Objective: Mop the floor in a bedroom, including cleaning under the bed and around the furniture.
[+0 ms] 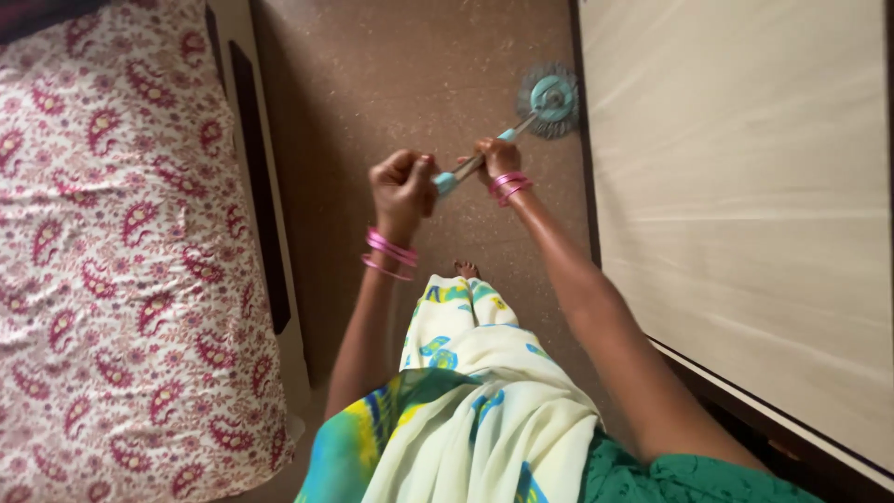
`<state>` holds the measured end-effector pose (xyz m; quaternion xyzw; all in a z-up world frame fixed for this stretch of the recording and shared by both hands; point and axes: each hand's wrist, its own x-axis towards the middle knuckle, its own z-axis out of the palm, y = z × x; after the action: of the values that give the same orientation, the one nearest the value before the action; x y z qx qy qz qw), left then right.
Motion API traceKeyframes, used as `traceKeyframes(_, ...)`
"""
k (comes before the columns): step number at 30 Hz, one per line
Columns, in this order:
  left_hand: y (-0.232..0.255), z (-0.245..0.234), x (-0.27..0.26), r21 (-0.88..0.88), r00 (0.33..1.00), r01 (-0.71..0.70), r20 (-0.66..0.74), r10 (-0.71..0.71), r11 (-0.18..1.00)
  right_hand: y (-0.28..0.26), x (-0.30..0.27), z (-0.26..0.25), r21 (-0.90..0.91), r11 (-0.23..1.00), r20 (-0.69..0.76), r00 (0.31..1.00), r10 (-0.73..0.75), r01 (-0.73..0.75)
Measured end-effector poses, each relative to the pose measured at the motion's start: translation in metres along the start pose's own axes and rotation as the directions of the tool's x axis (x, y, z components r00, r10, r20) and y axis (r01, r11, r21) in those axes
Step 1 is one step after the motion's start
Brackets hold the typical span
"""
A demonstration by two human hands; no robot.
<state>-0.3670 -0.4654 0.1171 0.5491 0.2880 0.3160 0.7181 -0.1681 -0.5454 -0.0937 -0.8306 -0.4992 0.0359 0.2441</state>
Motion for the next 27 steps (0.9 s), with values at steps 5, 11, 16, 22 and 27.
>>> traceKeyframes(5, 0.04, -0.014, -0.008, -0.019, 0.993, -0.01, 0.118, 0.012, 1.0, -0.023, -0.032, 0.005, 0.09, 0.996, -0.194, 0.981, 0.001, 0.017)
traceKeyframes(11, 0.074, -0.028, -0.054, -0.083, 0.959, 0.009, 0.283, 0.015, 0.997, -0.079, -0.098, -0.018, 0.174, 0.982, -0.302, 0.944, 0.129, -0.079)
traceKeyframes(16, 0.086, -0.043, -0.096, -0.135, 0.937, 0.033, 0.348, 0.016, 0.99, -0.099, -0.163, -0.002, 0.136, 0.977, -0.335, 0.92, 0.204, -0.167)
traceKeyframes(22, 0.093, -0.044, -0.132, -0.155, 0.921, 0.081, 0.39, -0.015, 0.985, -0.117, -0.224, 0.002, 0.099, 0.963, -0.369, 0.889, 0.27, -0.251)
traceKeyframes(27, 0.08, -0.054, -0.141, -0.119, 0.911, -0.048, 0.402, 0.092, 0.992, -0.13, -0.225, -0.001, 0.168, 0.912, -0.181, 0.898, 0.402, -0.374)
